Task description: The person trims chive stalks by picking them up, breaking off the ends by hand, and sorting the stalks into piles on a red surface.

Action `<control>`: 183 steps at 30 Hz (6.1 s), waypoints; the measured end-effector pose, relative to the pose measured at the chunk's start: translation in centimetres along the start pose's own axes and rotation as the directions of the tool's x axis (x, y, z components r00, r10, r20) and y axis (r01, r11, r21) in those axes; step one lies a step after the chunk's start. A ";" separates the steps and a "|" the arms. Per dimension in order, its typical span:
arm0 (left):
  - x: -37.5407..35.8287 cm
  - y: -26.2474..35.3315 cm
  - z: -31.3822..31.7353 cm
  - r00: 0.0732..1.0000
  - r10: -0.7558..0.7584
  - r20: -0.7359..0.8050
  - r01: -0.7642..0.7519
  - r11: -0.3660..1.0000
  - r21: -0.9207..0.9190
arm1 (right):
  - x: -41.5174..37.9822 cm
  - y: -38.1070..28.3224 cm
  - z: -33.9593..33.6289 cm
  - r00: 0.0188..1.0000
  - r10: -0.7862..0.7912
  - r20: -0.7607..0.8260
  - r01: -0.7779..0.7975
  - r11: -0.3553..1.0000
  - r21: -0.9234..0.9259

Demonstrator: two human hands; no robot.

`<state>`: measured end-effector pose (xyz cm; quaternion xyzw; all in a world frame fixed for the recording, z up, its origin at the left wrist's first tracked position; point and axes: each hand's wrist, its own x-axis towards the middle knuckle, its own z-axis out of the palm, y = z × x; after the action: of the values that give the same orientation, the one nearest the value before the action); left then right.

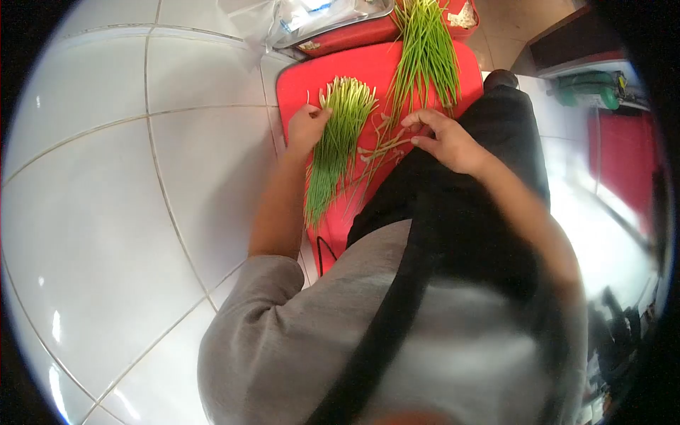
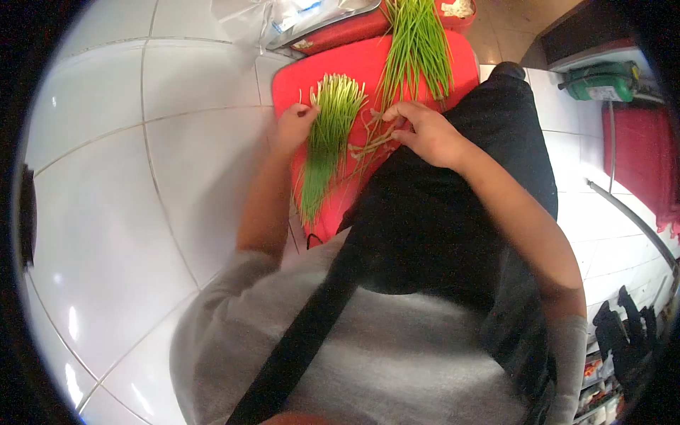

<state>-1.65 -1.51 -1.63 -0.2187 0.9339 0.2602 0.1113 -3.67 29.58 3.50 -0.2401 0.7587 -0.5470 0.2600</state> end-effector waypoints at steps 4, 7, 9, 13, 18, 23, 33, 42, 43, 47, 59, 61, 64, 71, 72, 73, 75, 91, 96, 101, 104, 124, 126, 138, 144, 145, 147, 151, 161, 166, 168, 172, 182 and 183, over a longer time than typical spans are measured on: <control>2.8 -3.1 1.7 0.999 -0.030 0.046 0.038 0.982 -0.187 | 0.0 -0.2 -0.3 0.986 0.156 0.058 -0.162 0.978 0.134; 2.7 -2.3 -0.3 0.968 -0.112 0.224 0.209 0.854 -0.476 | 0.3 0.6 -0.3 0.983 0.173 0.055 -0.181 0.959 0.220; 1.6 -1.0 -2.1 0.951 -0.120 0.284 0.265 0.789 -0.554 | 0.3 0.1 -0.4 0.978 0.204 0.039 -0.208 0.947 0.244; 0.7 0.5 -4.0 0.944 -0.036 0.327 0.244 0.744 -0.622 | 0.6 0.7 -0.7 0.955 0.287 0.071 -0.296 0.938 0.183; -3.5 2.7 -2.2 0.932 0.118 0.343 0.105 0.819 -0.565 | 0.5 0.7 -0.8 0.952 0.301 0.060 -0.305 0.913 0.272; -4.7 0.4 -0.3 0.987 0.123 -0.102 -0.145 0.958 -0.249 | 0.3 1.0 -0.8 0.956 0.288 0.055 -0.292 0.920 0.262; -3.1 -5.4 1.6 0.932 0.247 -0.265 -0.111 0.890 0.442 | 0.2 0.3 -0.8 0.950 0.309 0.044 -0.309 0.911 0.273; -5.8 -1.8 -0.5 0.968 0.104 -0.229 -0.101 0.995 0.025 | -0.1 0.5 -1.1 0.949 0.310 0.062 -0.313 0.895 0.317; -7.1 -1.2 -0.7 0.983 0.116 -0.141 -0.120 0.993 -0.018 | 0.1 0.7 -0.9 0.952 0.303 0.045 -0.301 0.894 0.331; -10.1 0.6 1.0 0.955 0.281 -0.096 -0.277 0.959 0.051 | 0.3 0.9 -0.9 0.950 0.304 0.072 -0.310 0.885 0.348; -4.1 -1.3 3.3 0.969 0.192 -0.153 -0.216 0.964 -0.157 | -0.1 0.7 -1.1 0.949 0.312 0.052 -0.308 0.871 0.382; -4.0 -1.5 1.9 0.982 0.132 -0.132 -0.161 0.956 -0.244 | 0.1 0.7 -1.1 0.950 0.306 0.063 -0.306 0.874 0.377; -3.3 -3.0 0.6 0.981 0.090 -0.171 -0.122 0.975 -0.187 | 0.1 0.8 -1.1 0.949 0.308 0.074 -0.312 0.873 0.376; -4.0 -2.0 -0.3 0.842 0.412 -0.347 -0.353 0.909 0.222 | 0.0 0.7 -1.1 0.947 0.315 0.058 -0.314 0.879 0.359; -4.0 -2.3 -0.1 0.847 0.426 -0.317 -0.366 0.901 0.233 | 0.0 0.6 -1.1 0.947 0.316 0.057 -0.315 0.880 0.356; -3.7 -3.1 0.2 0.860 0.394 -0.324 -0.347 0.917 0.195 | 0.0 0.6 -1.1 0.947 0.315 0.056 -0.314 0.881 0.353; -2.6 -4.6 0.6 0.882 0.330 -0.336 -0.308 0.944 0.120 | 0.0 0.6 -1.2 0.947 0.315 0.060 -0.316 0.884 0.343; 4.6 -4.4 -0.2 0.978 -0.107 -0.177 -0.040 0.741 -0.671 | -0.1 0.2 -1.4 0.942 0.331 0.060 -0.327 0.861 0.390; 0.4 -1.2 -4.8 0.985 0.010 -0.172 -0.145 0.586 -0.797 | 0.1 0.5 -1.1 0.950 0.311 0.038 -0.303 0.881 0.365; -5.2 7.9 -6.3 0.987 0.163 -0.006 -0.105 0.609 -0.786 | 0.2 -1.1 -1.1 0.966 0.249 -0.063 -0.219 0.926 0.307; -7.7 12.5 -4.0 0.943 0.303 0.136 -0.058 0.553 -0.831 | 0.0 -4.7 -1.1 0.955 0.257 -0.147 -0.125 0.801 0.586; -8.8 13.9 0.8 0.932 0.231 0.280 0.063 0.657 -0.752 | -1.1 -0.5 -5.8 0.669 0.472 -0.574 0.221 0.612 0.760; -6.4 14.0 1.5 0.948 0.198 0.251 0.090 0.587 -0.804 | -1.6 0.0 -5.8 0.733 0.475 -0.488 0.136 0.600 0.788; 3.5 22.7 4.7 0.969 0.242 -0.050 -0.166 0.485 -0.859 | -0.8 1.9 -3.8 0.814 0.363 -0.454 0.041 0.743 0.668; -1.3 22.2 5.2 0.887 0.407 -0.217 -0.417 0.508 -0.754 | 0.7 -0.3 -6.9 0.782 0.407 -0.472 0.183 0.574 0.798; -2.0 22.4 5.0 0.885 0.417 -0.206 -0.420 0.525 -0.740 | 1.1 -0.9 -7.0 0.796 0.387 -0.465 0.200 0.558 0.806; -3.1 22.4 5.1 0.869 0.456 -0.191 -0.433 0.516 -0.739 | 1.6 -1.2 -7.3 0.825 0.342 -0.450 0.221 0.538 0.814; -4.9 22.4 5.0 0.860 0.488 -0.150 -0.420 0.510 -0.751 | 1.5 -0.8 -9.6 0.728 0.409 -0.551 0.288 0.547 0.786; -5.3 22.8 4.9 0.854 0.488 -0.182 -0.439 0.486 -0.755 | -0.6 -0.6 -11.9 0.710 0.418 -0.566 0.279 0.572 0.772; -5.0 22.1 5.2 0.847 0.500 -0.182 -0.462 0.523 -0.716 | -0.4 -0.2 -10.6 0.731 0.378 -0.568 0.241 0.635 0.734; -5.2 22.0 5.2 0.852 0.496 -0.169 -0.451 0.530 -0.718 | -0.4 0.0 -11.2 0.705 0.431 -0.563 0.285 0.556 0.781; -5.7 22.1 4.8 0.865 0.478 -0.150 -0.419 0.528 -0.738 | -1.1 -0.5 -12.0 0.721 0.305 -0.623 0.304 0.668 0.679; -5.4 21.0 3.8 0.845 0.507 -0.171 -0.470 0.551 -0.689 | -1.9 -0.1 -12.5 0.802 -0.115 -0.586 0.116 0.993 -0.036; -5.5 21.0 3.7 0.844 0.509 -0.170 -0.471 0.552 -0.688 | -1.9 -0.1 -12.5 0.811 -0.110 -0.575 0.101 0.994 -0.047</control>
<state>-6.24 18.57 6.22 0.0313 0.7807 0.6232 -0.0351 -10.48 39.58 7.20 -0.1069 0.7910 -0.6023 -0.0142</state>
